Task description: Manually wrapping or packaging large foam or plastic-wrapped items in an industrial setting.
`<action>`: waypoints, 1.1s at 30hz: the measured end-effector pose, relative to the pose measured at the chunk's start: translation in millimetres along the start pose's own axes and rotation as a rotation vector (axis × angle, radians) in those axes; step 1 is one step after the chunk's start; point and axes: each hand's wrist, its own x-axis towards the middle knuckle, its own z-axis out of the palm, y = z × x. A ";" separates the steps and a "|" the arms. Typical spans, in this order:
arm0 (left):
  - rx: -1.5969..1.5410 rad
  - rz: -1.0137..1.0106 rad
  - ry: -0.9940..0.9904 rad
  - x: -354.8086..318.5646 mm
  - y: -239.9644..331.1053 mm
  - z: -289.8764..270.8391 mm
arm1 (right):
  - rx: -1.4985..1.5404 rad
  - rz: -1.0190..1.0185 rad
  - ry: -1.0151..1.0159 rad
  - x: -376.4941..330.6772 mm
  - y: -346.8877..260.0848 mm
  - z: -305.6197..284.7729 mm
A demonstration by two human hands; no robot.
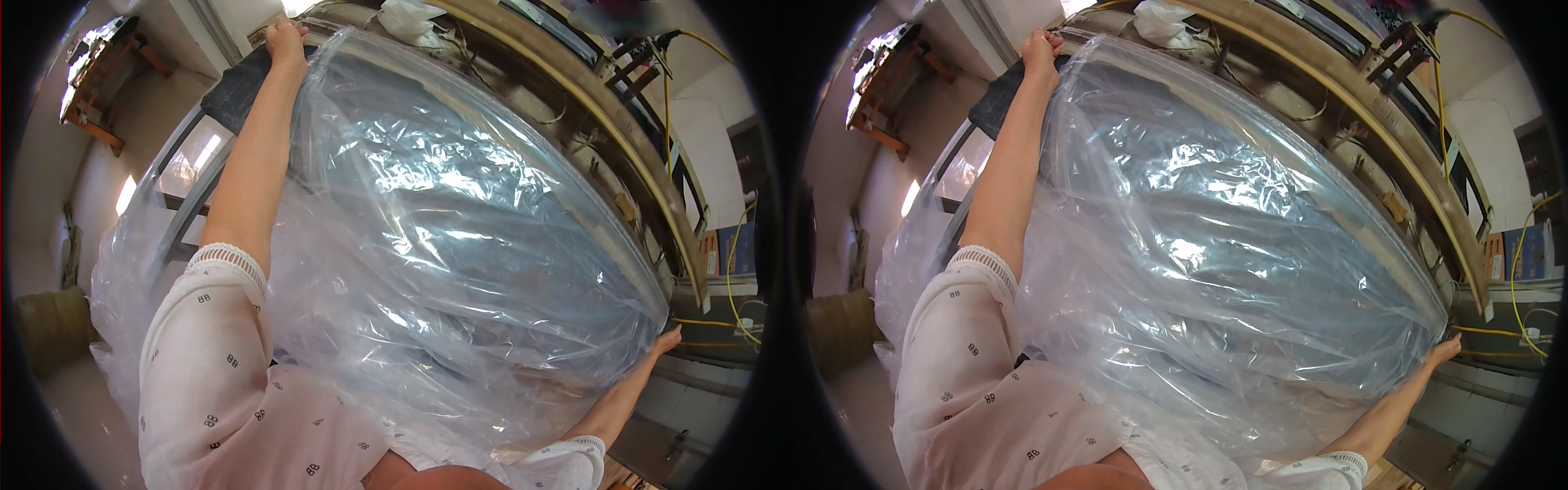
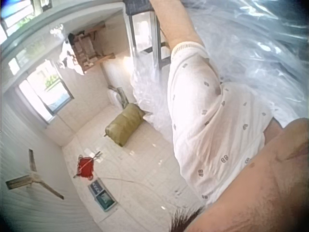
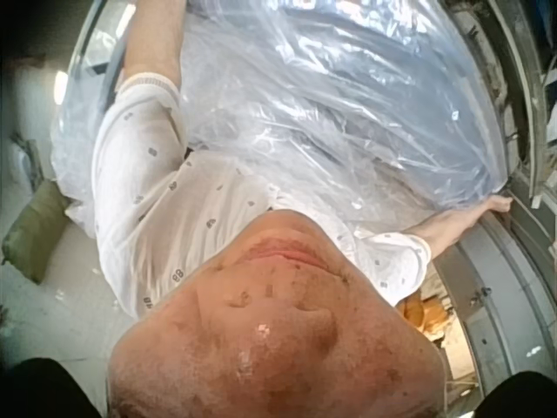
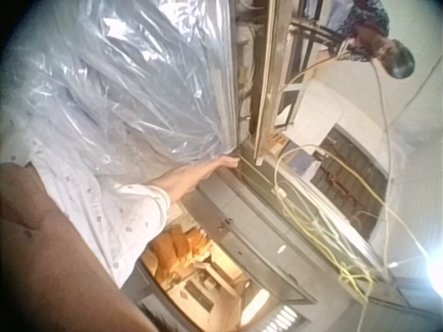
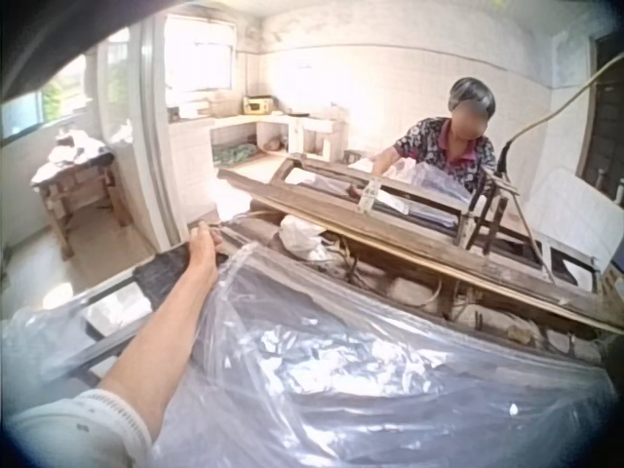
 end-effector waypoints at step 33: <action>-0.010 0.198 -0.391 -115.3 146.4 -177.7 | 0.416 0.507 -0.501 -121.8 -109.8 -101.6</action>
